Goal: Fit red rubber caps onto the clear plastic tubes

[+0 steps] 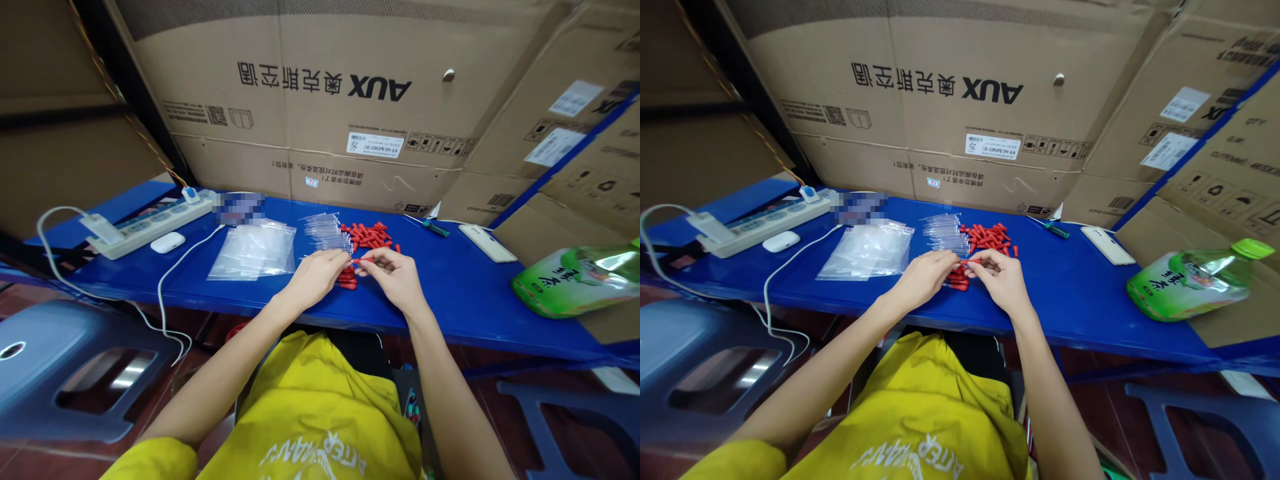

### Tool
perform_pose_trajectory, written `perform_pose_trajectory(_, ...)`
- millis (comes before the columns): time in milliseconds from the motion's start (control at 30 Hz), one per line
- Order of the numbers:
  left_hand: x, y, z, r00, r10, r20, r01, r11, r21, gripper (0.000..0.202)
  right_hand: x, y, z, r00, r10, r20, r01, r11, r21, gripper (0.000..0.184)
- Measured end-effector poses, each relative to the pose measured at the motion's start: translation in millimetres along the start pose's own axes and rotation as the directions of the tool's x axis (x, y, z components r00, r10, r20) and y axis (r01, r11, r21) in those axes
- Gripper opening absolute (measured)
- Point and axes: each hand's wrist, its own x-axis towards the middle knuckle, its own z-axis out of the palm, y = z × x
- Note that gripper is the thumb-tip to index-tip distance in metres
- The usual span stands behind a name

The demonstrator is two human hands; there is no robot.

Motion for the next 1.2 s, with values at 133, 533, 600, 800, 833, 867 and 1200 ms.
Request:
perform_pose_trajectory(133,-0.2,-0.1,-1.0,1.000,0.009,0.000,-0.009,1.000,-0.011,0.031,-0.4,-0.1,1.9,1.000,-0.001,0.000,0.001,1.000,0.001,0.035)
perform_pose_trajectory(533,0.6,0.7,-2.3,1.000,0.015,0.003,-0.014,0.999,-0.040,0.031,-1.2,0.6,2.3,1.000,-0.007,0.023,0.007,1.000,0.005,0.037)
perform_pose_trajectory(600,0.5,0.4,-2.3,1.000,0.022,-0.001,-0.022,0.999,-0.038,0.031,-1.3,1.0,2.2,0.999,-0.007,0.032,0.007,1.000,0.006,0.035)
perform_pose_trajectory(800,0.4,0.4,-3.1,1.000,0.024,0.004,-0.024,0.999,-0.041,0.031,-1.2,2.2,2.8,0.999,-0.002,0.035,0.001,1.000,0.012,0.036)
perform_pose_trajectory(833,0.4,0.7,-3.2,1.000,0.024,0.002,-0.024,0.999,-0.045,0.031,-1.1,2.1,3.3,0.999,-0.002,0.033,0.001,1.000,0.011,0.036)
perform_pose_trajectory(867,0.5,0.9,-3.3,1.000,0.024,-0.003,-0.024,0.998,-0.051,0.031,-1.0,1.7,3.8,1.000,-0.005,0.025,0.005,1.000,0.012,0.036)
perform_pose_trajectory(1200,2.1,1.5,-1.2,0.995,0.004,-0.102,0.003,0.998,0.067,0.037,1.3,-3.2,3.5,0.999,-0.022,-0.044,0.022,1.000,-0.009,0.036)
